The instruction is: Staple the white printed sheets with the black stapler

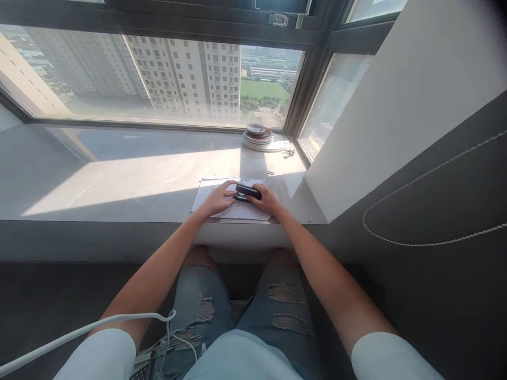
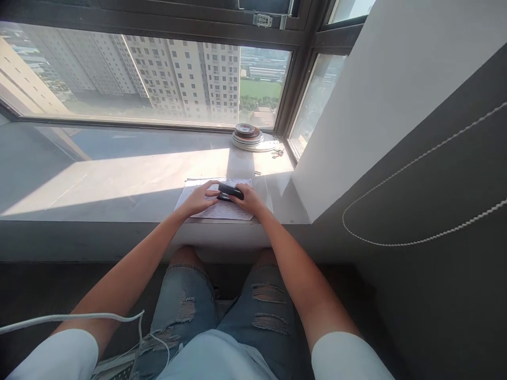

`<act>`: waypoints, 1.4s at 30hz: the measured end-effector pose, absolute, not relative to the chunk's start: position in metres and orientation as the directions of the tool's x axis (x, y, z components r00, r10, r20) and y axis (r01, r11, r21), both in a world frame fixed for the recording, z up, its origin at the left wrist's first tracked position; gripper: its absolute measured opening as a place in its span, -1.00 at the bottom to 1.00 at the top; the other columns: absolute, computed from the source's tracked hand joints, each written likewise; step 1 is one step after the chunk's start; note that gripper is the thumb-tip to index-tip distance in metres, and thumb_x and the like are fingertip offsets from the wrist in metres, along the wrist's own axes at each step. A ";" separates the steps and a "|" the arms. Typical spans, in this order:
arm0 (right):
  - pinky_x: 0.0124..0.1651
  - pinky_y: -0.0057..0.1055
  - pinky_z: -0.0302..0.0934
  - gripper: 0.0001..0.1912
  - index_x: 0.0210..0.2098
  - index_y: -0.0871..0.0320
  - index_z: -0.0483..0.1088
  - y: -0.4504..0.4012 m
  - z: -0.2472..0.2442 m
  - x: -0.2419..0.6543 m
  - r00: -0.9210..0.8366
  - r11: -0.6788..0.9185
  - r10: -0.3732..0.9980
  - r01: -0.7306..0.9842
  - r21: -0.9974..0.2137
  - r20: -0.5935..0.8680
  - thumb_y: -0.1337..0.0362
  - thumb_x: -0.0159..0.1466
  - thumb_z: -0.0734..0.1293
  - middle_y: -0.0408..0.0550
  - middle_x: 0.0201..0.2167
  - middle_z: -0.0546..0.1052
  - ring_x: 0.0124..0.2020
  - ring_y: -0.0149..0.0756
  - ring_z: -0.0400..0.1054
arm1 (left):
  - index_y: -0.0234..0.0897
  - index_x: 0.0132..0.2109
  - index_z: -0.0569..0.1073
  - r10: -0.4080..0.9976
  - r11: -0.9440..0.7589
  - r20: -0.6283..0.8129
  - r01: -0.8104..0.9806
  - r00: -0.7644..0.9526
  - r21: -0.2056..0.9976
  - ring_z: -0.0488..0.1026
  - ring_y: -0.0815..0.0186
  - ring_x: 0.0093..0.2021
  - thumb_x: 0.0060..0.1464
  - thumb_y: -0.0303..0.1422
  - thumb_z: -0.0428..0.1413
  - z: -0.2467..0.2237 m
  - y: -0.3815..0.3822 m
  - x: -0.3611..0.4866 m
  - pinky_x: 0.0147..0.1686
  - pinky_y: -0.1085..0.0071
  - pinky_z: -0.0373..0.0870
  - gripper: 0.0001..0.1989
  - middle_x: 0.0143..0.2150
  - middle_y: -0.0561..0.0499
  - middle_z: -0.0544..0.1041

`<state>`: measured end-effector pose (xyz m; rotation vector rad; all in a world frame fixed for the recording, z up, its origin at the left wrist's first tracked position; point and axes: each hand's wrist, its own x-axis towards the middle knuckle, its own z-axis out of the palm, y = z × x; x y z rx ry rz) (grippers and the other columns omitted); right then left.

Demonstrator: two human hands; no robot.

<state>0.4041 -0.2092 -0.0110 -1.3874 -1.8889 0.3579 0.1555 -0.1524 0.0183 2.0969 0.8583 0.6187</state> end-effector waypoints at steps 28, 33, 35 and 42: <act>0.19 0.01 0.35 -0.59 0.22 0.12 0.42 -0.226 -0.011 0.405 -0.139 0.388 0.846 0.823 -0.414 0.515 0.26 0.39 0.34 0.15 0.04 0.61 0.07 0.07 0.48 | -0.15 0.61 0.09 0.689 -0.718 0.030 0.677 0.724 0.162 -0.14 -0.02 0.65 0.50 0.00 -0.27 -0.010 -0.145 0.130 0.57 -0.15 -0.16 -0.31 0.66 -0.08 -0.04; 0.22 0.02 0.37 -0.50 0.27 0.07 0.45 -0.252 -0.006 0.449 -0.051 0.265 0.890 0.866 -0.423 0.453 0.27 0.34 0.35 0.11 0.11 0.62 0.13 0.08 0.49 | -0.14 0.60 0.10 0.684 -0.719 0.033 0.666 0.728 0.199 -0.12 -0.01 0.65 0.49 0.00 -0.26 -0.013 -0.146 0.131 0.56 -0.16 -0.17 -0.31 0.66 -0.08 -0.03; 0.25 0.04 0.37 -0.48 0.27 0.08 0.47 -0.263 -0.004 0.469 0.017 0.200 0.895 0.878 -0.435 0.446 0.27 0.33 0.35 0.10 0.12 0.62 0.15 0.09 0.49 | -0.16 0.60 0.11 0.687 -0.717 0.050 0.664 0.725 0.210 -0.12 0.00 0.64 0.48 -0.01 -0.25 -0.014 -0.146 0.132 0.56 -0.14 -0.18 -0.31 0.66 -0.09 -0.03; 0.27 0.04 0.38 -0.45 0.26 0.13 0.51 -0.271 0.000 0.493 0.063 0.138 0.914 0.881 -0.453 0.401 0.23 0.29 0.35 0.13 0.12 0.62 0.14 0.08 0.51 | -0.20 0.58 0.15 0.683 -0.717 0.061 0.652 0.728 0.248 -0.11 0.02 0.64 0.48 -0.02 -0.25 -0.013 -0.149 0.132 0.56 -0.13 -0.20 -0.31 0.66 -0.11 -0.02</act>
